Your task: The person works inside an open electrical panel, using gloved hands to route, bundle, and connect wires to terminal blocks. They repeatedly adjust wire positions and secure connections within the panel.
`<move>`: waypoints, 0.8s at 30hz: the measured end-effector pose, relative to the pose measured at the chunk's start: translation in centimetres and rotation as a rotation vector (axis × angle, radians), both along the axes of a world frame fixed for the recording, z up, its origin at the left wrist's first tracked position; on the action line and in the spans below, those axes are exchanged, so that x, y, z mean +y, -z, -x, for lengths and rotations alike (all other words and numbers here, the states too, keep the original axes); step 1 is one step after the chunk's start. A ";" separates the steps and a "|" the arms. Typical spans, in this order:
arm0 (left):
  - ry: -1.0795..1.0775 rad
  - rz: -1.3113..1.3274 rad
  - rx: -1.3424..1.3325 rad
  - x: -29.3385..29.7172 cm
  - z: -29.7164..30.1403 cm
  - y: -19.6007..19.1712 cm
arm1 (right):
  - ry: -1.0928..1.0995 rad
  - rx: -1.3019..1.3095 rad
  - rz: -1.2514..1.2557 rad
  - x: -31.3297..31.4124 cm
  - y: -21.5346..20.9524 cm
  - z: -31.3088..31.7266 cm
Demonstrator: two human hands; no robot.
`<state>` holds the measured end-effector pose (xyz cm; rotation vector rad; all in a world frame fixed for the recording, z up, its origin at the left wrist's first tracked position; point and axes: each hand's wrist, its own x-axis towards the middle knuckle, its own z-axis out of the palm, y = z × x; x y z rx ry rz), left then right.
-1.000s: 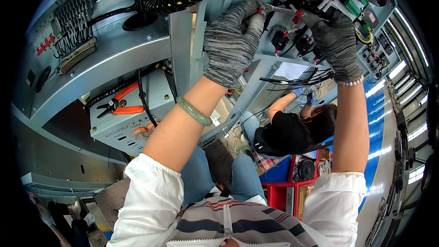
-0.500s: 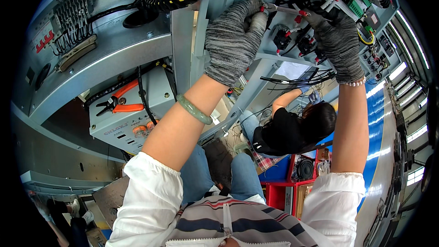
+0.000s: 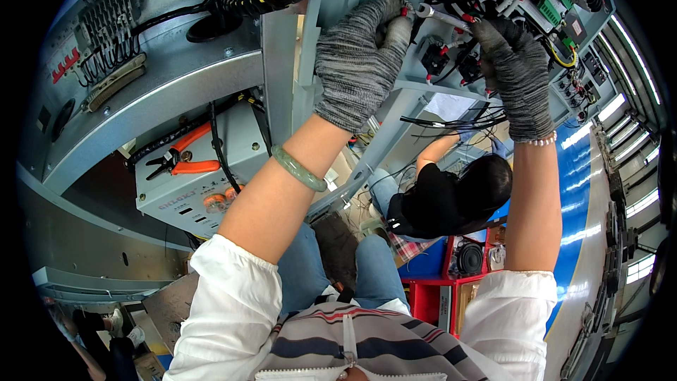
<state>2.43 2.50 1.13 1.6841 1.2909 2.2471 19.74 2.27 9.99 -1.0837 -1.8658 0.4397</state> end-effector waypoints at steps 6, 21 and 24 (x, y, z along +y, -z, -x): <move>0.046 -0.017 -0.027 0.1 -0.1 0.0 | 0.023 0.026 0.040 0.8 0.7 0.7; 0.033 -0.029 -0.033 -0.2 0.3 -0.1 | -0.045 0.028 0.264 -1.1 3.7 3.0; 0.026 -0.023 -0.021 0.1 0.1 -0.2 | -0.198 0.158 0.439 -1.5 5.4 3.5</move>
